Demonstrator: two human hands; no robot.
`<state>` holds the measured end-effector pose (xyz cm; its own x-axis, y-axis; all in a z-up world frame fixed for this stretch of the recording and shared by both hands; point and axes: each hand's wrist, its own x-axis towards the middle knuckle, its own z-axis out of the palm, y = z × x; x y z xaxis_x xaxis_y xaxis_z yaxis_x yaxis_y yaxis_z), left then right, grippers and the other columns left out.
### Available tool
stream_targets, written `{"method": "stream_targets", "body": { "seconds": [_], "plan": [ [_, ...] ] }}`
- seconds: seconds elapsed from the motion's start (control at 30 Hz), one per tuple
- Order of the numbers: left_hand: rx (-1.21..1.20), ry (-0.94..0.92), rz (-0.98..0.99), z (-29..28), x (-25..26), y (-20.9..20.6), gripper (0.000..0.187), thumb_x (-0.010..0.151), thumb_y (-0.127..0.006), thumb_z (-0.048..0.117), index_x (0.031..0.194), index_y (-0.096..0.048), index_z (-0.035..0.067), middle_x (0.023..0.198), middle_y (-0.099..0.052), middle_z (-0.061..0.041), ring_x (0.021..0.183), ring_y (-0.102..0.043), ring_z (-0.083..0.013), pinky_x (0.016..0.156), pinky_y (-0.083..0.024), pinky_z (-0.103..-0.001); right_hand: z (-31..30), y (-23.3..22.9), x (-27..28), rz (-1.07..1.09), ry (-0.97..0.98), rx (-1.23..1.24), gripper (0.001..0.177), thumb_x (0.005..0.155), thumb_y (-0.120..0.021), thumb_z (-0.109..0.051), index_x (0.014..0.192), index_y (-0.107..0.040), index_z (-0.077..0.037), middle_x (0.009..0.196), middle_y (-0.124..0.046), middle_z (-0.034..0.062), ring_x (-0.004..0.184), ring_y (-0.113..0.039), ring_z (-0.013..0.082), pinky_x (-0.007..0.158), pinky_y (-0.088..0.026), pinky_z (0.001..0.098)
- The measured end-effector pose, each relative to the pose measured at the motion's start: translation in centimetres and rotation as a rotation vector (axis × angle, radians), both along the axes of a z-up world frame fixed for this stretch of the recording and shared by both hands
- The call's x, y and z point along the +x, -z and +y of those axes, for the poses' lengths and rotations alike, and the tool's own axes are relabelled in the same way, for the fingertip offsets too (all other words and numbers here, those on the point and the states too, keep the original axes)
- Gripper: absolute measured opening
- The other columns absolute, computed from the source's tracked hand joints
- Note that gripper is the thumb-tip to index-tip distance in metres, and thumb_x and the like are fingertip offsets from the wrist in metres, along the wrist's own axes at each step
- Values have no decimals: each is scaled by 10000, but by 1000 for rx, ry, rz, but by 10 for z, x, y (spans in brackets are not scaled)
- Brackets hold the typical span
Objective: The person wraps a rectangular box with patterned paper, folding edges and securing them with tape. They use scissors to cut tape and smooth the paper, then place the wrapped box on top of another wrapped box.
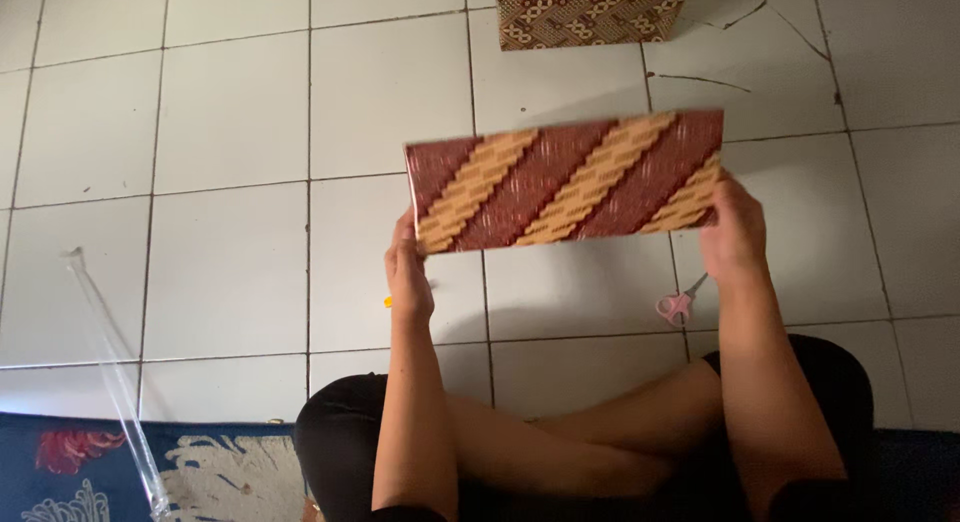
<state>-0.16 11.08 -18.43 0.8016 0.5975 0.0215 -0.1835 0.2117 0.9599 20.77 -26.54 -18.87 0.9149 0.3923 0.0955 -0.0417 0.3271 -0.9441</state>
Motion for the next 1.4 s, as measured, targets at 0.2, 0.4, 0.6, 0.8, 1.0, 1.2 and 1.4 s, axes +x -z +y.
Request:
{"method": "stream_targets", "body": {
  "seconds": [0.2,0.4,0.6,0.8,1.0,1.2,1.4],
  "plan": [
    [82,-79,87,4,7,11,450,1067,-531,326,1336,-629,-19,1176,-679,-49,1063,-571,-139,985,-463,-302,1,7,5,-24,26,178,696,1017,-679,-498,1432,-548,45,1482,-594,94,1427,-523,256,1269,-346,491],
    [291,-203,328,10,15,29,377,1061,-563,312,1123,-716,-27,933,-670,-101,828,-537,-151,753,-460,-329,0,19,9,11,135,-77,609,990,-755,-359,1376,-573,75,1362,-651,127,1287,-604,213,1172,-444,401],
    [476,-200,395,10,26,27,459,1081,-529,342,964,-670,-79,994,-644,-121,854,-577,-203,832,-490,-342,10,8,4,46,158,-122,549,978,-785,-276,1360,-611,78,1300,-682,123,1171,-645,183,1064,-514,349],
    [409,-121,568,3,41,14,503,1041,-538,427,1250,-705,1,1007,-589,-137,935,-570,-244,888,-470,-362,30,-3,2,114,299,-371,490,996,-718,-301,1310,-642,68,1242,-701,149,1124,-674,204,982,-555,364],
    [598,-86,534,8,59,35,638,953,-692,406,1408,-524,-10,1187,-580,-227,1096,-567,-364,911,-490,-457,46,8,25,131,231,-567,442,1027,-618,-222,1402,-587,7,1347,-650,143,1212,-635,223,1031,-509,346],
    [594,-41,627,12,64,63,472,938,-667,368,1284,-661,47,1123,-643,-271,1044,-617,-434,908,-510,-485,41,27,37,128,171,-768,452,1038,-590,-241,1448,-571,-52,1367,-662,153,1227,-643,232,1030,-494,353],
    [728,133,1185,25,85,24,1063,830,-746,652,1510,-310,-38,1502,-394,-283,1409,-348,-435,1128,-288,-593,40,20,66,165,241,-967,442,1039,-612,-329,1373,-612,-40,1352,-643,147,1226,-614,273,997,-496,419]
  ]
}}
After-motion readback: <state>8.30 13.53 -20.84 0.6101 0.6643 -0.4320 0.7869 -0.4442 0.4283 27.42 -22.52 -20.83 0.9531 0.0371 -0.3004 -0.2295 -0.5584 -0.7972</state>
